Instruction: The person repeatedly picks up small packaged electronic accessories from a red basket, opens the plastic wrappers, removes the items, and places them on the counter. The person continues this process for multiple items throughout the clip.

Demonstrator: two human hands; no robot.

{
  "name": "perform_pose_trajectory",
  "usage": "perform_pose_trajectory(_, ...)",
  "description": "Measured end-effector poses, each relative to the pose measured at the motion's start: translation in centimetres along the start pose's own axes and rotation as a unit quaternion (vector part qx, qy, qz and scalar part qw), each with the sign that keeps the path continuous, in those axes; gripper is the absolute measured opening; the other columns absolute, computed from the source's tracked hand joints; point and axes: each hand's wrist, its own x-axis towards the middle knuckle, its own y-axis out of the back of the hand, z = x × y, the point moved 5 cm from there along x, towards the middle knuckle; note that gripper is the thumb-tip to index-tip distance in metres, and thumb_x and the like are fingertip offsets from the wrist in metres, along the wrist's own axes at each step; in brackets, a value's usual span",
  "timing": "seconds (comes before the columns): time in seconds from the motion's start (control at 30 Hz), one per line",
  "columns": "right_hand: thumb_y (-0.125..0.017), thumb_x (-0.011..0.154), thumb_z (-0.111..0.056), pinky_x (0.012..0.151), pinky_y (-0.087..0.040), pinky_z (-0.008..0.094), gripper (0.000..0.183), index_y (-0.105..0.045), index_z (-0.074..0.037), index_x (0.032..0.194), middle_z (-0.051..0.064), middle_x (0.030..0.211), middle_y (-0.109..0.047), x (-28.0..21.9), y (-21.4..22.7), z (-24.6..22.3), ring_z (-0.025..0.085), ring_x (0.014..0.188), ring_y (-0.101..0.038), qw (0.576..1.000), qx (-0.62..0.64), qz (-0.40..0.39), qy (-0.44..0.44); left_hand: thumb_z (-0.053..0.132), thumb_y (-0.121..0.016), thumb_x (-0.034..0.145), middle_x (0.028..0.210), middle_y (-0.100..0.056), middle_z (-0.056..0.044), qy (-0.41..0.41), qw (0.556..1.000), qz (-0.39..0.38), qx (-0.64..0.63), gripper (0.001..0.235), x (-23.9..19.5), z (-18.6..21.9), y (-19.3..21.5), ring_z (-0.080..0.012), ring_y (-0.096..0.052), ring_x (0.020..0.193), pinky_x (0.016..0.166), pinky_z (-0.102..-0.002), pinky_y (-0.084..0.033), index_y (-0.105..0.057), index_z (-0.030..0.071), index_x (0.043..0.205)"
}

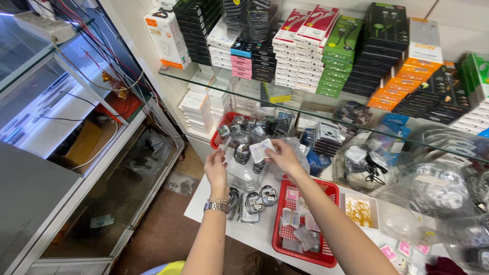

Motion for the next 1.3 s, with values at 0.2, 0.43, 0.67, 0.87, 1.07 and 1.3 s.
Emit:
perform_pose_trajectory(0.2, -0.086, 0.075, -0.023, 0.085, -0.054, 0.042, 0.051, -0.060, -0.007, 0.117, 0.014, 0.105, -0.073, 6.2, -8.2, 6.0, 0.033, 0.097, -0.071, 0.934, -0.355, 0.027, 0.026, 0.013, -0.051, 0.102, 0.104, -0.075, -0.007, 0.033, 0.999, 0.003, 0.025, 0.025, 3.8, -1.4, 2.5, -0.0152, -0.063, 0.088, 0.077, -0.029, -0.051, -0.070, 0.002, 0.114)
perform_pose_trajectory(0.43, -0.073, 0.080, -0.015, 0.093, -0.056, 0.039, 0.034, -0.072, -0.013, 0.113, 0.013, 0.110, -0.077, 9.4, -11.6, 13.5, 0.029, 0.106, -0.074, 0.924, -0.375, -0.061, -0.039, 0.007, -0.052, 0.097, 0.101, -0.078, -0.007, 0.022, 0.988, 0.000, 0.150, 0.025, 2.8, 0.7, 2.3, -0.0137, -0.065, 0.083, 0.076, -0.028, -0.051, -0.073, 0.004, 0.109)
perform_pose_trajectory(0.67, -0.069, 0.094, -0.030, 0.086, -0.058, 0.035, 0.037, -0.069, -0.007, 0.123, 0.015, 0.110, -0.079, 8.2, -8.6, 6.3, 0.022, 0.097, -0.076, 0.956, -0.284, -0.075, -0.007, -0.001, -0.048, 0.095, 0.099, -0.075, -0.008, -0.137, 0.985, -0.086, 0.065, 0.024, 1.6, 1.3, -1.7, -0.0135, -0.069, 0.084, 0.073, -0.024, -0.055, -0.066, 0.000, 0.111)
perform_pose_trajectory(0.87, -0.058, 0.101, -0.019, 0.079, -0.060, 0.027, 0.030, -0.063, -0.005, 0.127, 0.008, 0.106, -0.076, -0.3, 3.9, -1.3, 0.014, 0.088, -0.072, 0.999, 0.016, -0.021, -0.039, 0.011, -0.052, 0.104, 0.088, -0.073, -0.010, -0.037, 0.974, -0.224, 0.021, 0.018, -5.7, -1.9, -10.2, -0.0122, -0.063, 0.063, 0.049, -0.023, -0.043, -0.065, 0.002, 0.113)
perform_pose_trajectory(1.07, -0.057, 0.104, -0.020, 0.075, -0.059, 0.028, 0.029, -0.065, -0.002, 0.124, 0.008, 0.101, -0.075, -10.2, 15.0, 3.2, 0.012, 0.084, -0.070, 0.995, -0.024, 0.074, -0.058, 0.019, -0.055, 0.103, 0.082, -0.075, -0.013, 0.071, 0.923, -0.370, 0.079, 0.020, -12.7, -10.7, -15.1, -0.0233, -0.071, 0.067, 0.057, -0.030, -0.056, -0.065, 0.002, 0.109)
perform_pose_trajectory(1.3, -0.055, 0.103, -0.024, 0.069, -0.054, 0.029, 0.030, -0.065, -0.006, 0.125, 0.007, 0.103, -0.076, -19.0, 20.2, 8.6, 0.013, 0.084, -0.072, 0.974, -0.023, 0.093, -0.204, 0.005, -0.062, 0.085, 0.104, -0.072, -0.023, -0.200, 0.614, -0.427, 0.633, 0.020, -15.4, -22.1, -11.9, -0.0377, -0.071, 0.100, 0.088, -0.047, -0.057, -0.072, 0.003, 0.102)
